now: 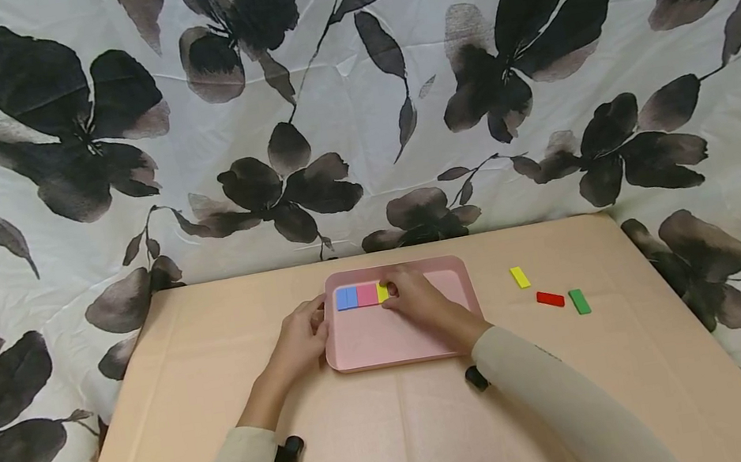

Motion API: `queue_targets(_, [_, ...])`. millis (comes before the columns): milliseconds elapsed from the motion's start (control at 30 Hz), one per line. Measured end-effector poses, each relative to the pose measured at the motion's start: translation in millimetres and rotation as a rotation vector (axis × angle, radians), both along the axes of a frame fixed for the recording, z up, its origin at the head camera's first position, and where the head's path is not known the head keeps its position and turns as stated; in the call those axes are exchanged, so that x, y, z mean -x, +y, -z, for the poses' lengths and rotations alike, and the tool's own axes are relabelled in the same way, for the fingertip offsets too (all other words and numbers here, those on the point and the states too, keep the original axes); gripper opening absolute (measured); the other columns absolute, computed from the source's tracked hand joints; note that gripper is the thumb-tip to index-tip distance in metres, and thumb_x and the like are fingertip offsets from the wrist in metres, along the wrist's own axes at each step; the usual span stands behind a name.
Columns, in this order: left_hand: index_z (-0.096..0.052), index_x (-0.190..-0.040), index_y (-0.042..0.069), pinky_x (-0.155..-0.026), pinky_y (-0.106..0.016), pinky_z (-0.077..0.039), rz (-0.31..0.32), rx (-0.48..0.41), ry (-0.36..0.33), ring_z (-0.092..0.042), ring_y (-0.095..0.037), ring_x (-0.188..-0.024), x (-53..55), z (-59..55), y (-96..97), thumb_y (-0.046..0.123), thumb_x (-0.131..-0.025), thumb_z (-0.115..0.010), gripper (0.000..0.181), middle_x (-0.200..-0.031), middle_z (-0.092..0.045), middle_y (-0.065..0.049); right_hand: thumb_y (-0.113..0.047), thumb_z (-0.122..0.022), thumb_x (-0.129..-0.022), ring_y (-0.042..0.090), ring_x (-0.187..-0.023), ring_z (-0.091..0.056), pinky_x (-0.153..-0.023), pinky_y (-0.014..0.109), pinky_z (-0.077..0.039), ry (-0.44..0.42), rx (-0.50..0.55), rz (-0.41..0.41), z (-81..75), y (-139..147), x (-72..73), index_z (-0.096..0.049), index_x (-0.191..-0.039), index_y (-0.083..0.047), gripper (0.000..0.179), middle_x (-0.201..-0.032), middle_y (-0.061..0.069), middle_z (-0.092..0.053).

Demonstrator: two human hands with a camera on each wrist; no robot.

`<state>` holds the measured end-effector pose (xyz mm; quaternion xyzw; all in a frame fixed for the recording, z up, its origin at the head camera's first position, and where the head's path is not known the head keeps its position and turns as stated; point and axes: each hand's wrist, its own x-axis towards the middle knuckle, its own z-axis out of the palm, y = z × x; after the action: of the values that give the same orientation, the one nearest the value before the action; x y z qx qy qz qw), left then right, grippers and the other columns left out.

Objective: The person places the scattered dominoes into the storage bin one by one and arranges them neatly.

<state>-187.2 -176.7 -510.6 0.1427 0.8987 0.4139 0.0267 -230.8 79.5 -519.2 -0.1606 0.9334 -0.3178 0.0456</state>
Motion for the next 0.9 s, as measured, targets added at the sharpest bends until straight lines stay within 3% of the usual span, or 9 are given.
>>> queue_targets(433, [-0.052, -0.147, -0.005, -0.076, -0.032, -0.057, -0.011, 0.005, 0.001, -0.066, -0.023, -0.090, -0.5, 0.4, 0.6, 0.001, -0.096, -0.063, 0.052, -0.119, -0.068, -0.019, -0.013, -0.083, -0.088, 0.018, -0.087, -0.053, -0.073, 0.028, -0.045, -0.015, -0.009, 0.020, 2.3, -1.0, -0.1, -0.070, -0.110, -0.002, 0.028, -0.095, 0.010, -0.059])
queue_targets(900, [-0.052, -0.147, -0.006, -0.074, -0.029, -0.057, 0.000, -0.001, 0.007, -0.067, -0.023, -0.089, -0.3, 0.9, -0.5, 0.000, -0.096, -0.063, 0.053, -0.120, -0.068, -0.020, -0.014, -0.085, -0.086, 0.019, -0.089, -0.053, -0.079, 0.030, -0.047, 0.027, -0.013, 0.018, 2.4, -1.6, -1.8, -0.069, -0.110, 0.001, 0.033, -0.093, 0.010, -0.060])
